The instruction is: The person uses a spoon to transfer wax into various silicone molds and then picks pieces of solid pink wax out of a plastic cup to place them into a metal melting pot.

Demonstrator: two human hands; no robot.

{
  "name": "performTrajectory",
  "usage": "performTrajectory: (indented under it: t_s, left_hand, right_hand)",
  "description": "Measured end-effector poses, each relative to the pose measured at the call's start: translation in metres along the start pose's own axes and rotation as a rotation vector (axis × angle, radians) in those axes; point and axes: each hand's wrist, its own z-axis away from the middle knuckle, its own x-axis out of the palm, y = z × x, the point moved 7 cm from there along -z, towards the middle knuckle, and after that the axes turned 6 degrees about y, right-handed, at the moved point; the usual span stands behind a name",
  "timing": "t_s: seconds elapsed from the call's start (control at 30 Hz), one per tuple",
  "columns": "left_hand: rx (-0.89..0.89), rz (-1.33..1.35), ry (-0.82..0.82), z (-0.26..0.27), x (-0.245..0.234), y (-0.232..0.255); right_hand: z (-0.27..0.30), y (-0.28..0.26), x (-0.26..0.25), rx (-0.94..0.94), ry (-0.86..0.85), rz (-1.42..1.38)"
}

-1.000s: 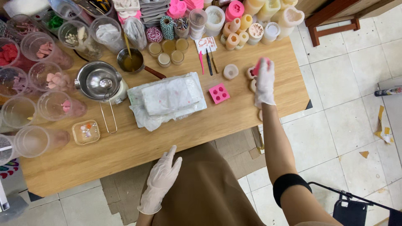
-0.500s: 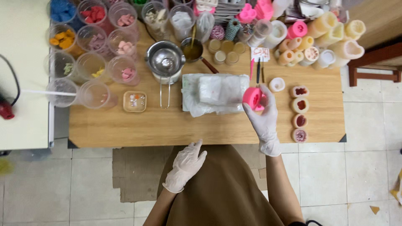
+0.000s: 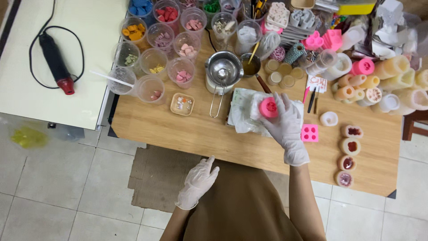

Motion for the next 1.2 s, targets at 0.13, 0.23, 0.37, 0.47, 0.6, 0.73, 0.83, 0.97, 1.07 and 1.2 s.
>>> performTrajectory:
  t_s: [0.13, 0.23, 0.37, 0.47, 0.6, 0.73, 0.83, 0.97, 1.07, 1.2]
  left_hand:
    - [0.094, 0.048, 0.146, -0.011, -0.008, -0.01]
    - [0.06, 0.047, 0.2, -0.025, -0.028, -0.017]
    - [-0.005, 0.113, 0.249, -0.043, -0.05, -0.012]
    - [0.018, 0.133, 0.268, -0.053, -0.057, -0.008]
    - [-0.008, 0.129, 0.236, -0.054, -0.049, -0.008]
    - [-0.039, 0.126, 0.24, -0.05, -0.046, -0.006]
    - [-0.152, 0.16, 0.279, -0.043, -0.045, 0.005]
    - [-0.168, 0.226, 0.328, -0.04, -0.07, 0.023]
    - [-0.171, 0.242, 0.405, -0.042, -0.101, 0.034]
    - [-0.106, 0.212, 0.515, -0.052, -0.142, 0.052]
  right_hand:
    - [0.022, -0.01, -0.033, -0.019, 0.238, -0.081]
    - [0.037, -0.016, -0.048, 0.064, 0.333, -0.216]
    - [0.041, -0.019, -0.071, 0.052, 0.352, -0.234]
    - [0.04, -0.009, -0.082, 0.198, 0.368, -0.304]
    - [0.039, -0.005, -0.09, 0.324, 0.378, -0.484]
    - [0.025, 0.0, -0.075, 0.369, 0.291, -0.666]
    - [0.008, 0.01, -0.044, 0.462, 0.228, -0.933]
    - [-0.028, 0.005, -0.013, 0.554, 0.13, -1.123]
    - [-0.069, -0.01, 0.006, 0.604, -0.032, -1.178]
    - [-0.136, -0.034, 0.032, 0.518, -0.142, -1.07]
